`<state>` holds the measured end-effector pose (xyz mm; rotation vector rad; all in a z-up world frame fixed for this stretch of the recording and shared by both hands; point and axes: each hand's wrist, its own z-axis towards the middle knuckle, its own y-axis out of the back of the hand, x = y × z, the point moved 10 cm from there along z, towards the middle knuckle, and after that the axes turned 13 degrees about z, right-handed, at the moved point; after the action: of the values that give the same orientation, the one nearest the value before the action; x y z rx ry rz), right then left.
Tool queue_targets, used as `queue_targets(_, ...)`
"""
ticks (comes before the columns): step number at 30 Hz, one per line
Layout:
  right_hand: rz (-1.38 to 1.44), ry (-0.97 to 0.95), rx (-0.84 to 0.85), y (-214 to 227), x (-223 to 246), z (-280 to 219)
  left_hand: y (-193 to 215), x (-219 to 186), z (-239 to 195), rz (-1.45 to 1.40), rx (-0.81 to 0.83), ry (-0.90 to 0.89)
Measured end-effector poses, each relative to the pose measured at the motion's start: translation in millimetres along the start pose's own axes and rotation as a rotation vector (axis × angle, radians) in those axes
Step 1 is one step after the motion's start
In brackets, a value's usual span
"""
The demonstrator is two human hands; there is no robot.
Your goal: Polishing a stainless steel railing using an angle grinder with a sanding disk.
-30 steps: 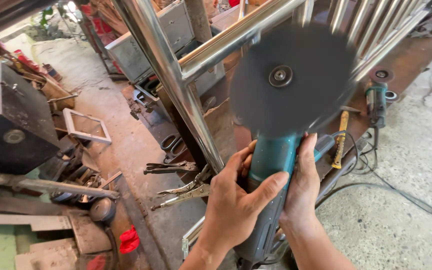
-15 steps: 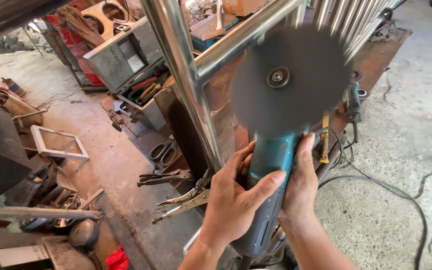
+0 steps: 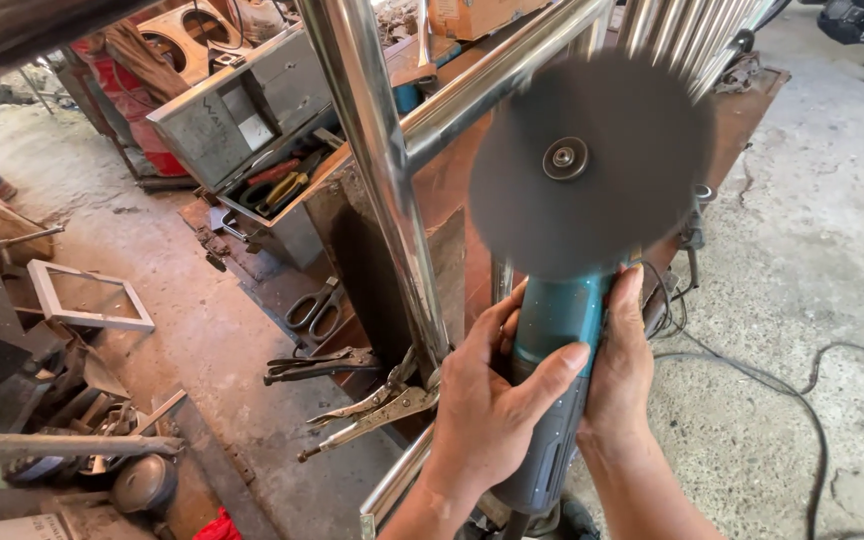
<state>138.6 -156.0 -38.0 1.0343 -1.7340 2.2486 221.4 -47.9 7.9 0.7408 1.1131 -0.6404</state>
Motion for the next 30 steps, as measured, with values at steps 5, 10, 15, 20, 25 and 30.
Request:
queue_targets(5, -0.097, 0.010, 0.036, 10, 7, 8, -6, -10, -3, -0.020, -0.083, -0.103)
queue_targets(10, -0.176, -0.040, 0.041, 19, 14, 22, -26, 0, 1, -0.037, -0.121, -0.091)
queue_targets(15, -0.172, -0.127, -0.027, 23, 19, 32, -36, -1, 2, 0.025, -0.247, -0.123)
queue_targets(20, -0.162, -0.150, 0.037, 42, 19, 48, -49, -6, 5, 0.029, -0.310, -0.167)
queue_targets(25, -0.165, -0.174, 0.146, 55, 20, 64, -63, -4, 7, -0.011, -0.355, -0.165)
queue_targets(30, -0.192, -0.184, 0.220, 64, 25, 76, -75, 1, 9, -0.031, -0.397, -0.132)
